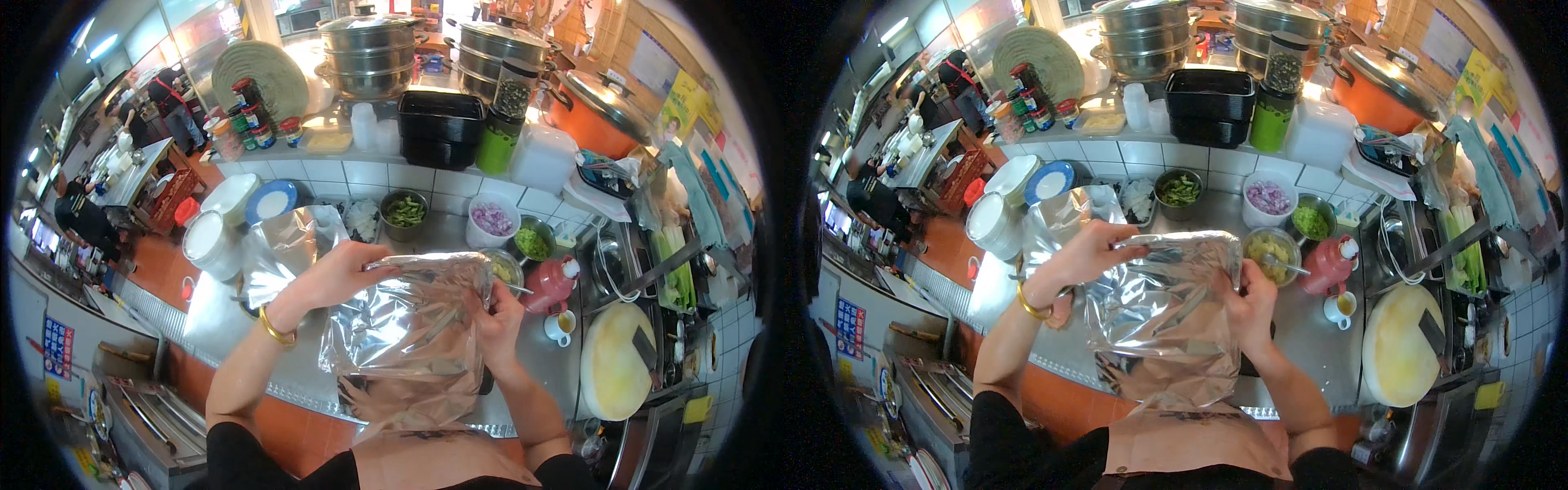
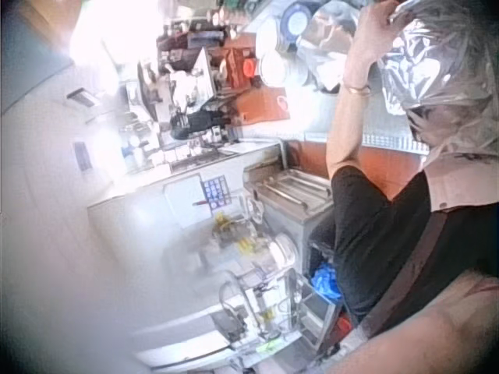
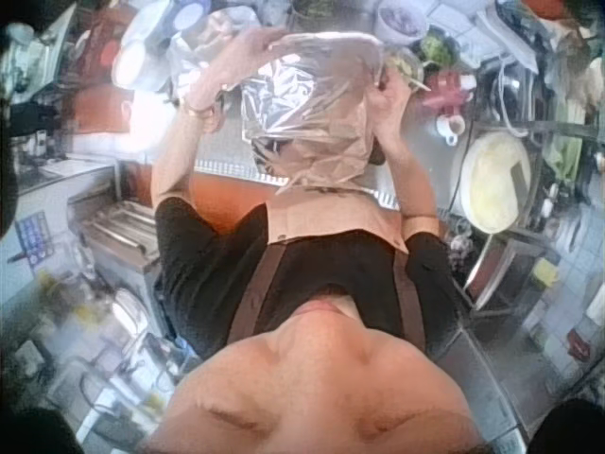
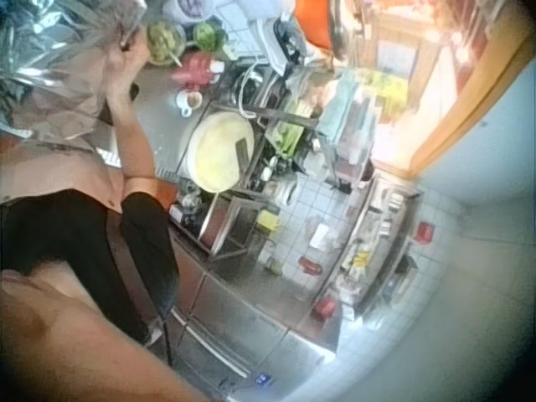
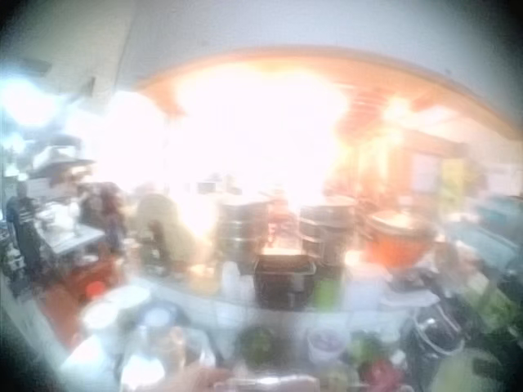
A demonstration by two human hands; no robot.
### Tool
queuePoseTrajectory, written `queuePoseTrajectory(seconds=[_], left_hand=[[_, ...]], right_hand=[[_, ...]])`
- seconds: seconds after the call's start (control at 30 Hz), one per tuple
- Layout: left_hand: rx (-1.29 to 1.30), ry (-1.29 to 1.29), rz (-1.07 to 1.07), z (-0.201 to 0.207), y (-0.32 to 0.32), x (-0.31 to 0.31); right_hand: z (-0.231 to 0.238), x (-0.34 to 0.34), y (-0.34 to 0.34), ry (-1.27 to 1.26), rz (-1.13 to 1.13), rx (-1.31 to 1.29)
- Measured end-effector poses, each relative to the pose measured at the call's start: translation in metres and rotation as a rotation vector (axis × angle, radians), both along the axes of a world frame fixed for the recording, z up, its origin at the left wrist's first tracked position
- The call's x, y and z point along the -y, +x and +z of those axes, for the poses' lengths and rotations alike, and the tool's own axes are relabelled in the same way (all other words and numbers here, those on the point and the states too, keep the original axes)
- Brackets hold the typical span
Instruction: The person tears off sheets of aluminum foil, folds them into rectangular packets, and places them on a tray. They then wash their hands and pick up a small container of sauce.
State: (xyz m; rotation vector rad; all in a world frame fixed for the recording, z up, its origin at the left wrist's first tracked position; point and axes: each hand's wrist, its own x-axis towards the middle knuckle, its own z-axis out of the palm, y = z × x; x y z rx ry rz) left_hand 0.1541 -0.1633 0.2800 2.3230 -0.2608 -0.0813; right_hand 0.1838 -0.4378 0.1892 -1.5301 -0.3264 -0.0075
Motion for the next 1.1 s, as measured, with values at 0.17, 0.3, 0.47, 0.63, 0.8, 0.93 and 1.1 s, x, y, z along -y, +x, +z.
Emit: queuePoseTrajectory(seconds=[0.17,0.3,0.47,0.63,0.8,0.93,1.1], left_hand=[[0.050,0.102,-0.134,0.026,0.007,-0.005],[0.196,0.213,-0.297,0.042,0.018,0.000],[0.244,0.389,-0.515,0.044,0.040,0.031],[0.301,0.664,-0.404,0.042,0.050,0.047],[0.749,0.673,-0.276,-0.018,-0.009,0.089],[0.382,0.382,-0.305,-0.074,-0.054,0.069],[0.428,0.688,-0.237,-0.094,-0.081,-0.013]], right_hand=[[-0.002,-0.004,0.008,-0.163,0.014,-0.058],[0.036,0.007,0.019,-0.516,-0.005,0.604],[0.067,-0.010,0.022,-0.699,0.264,0.546],[0.049,-0.014,0.035,-0.539,0.442,0.146],[0.006,-0.007,0.035,-0.399,0.318,0.370],[-0.004,0.011,0.032,-0.225,0.235,0.032],[0.004,0.027,0.020,-0.066,0.241,-0.136]])
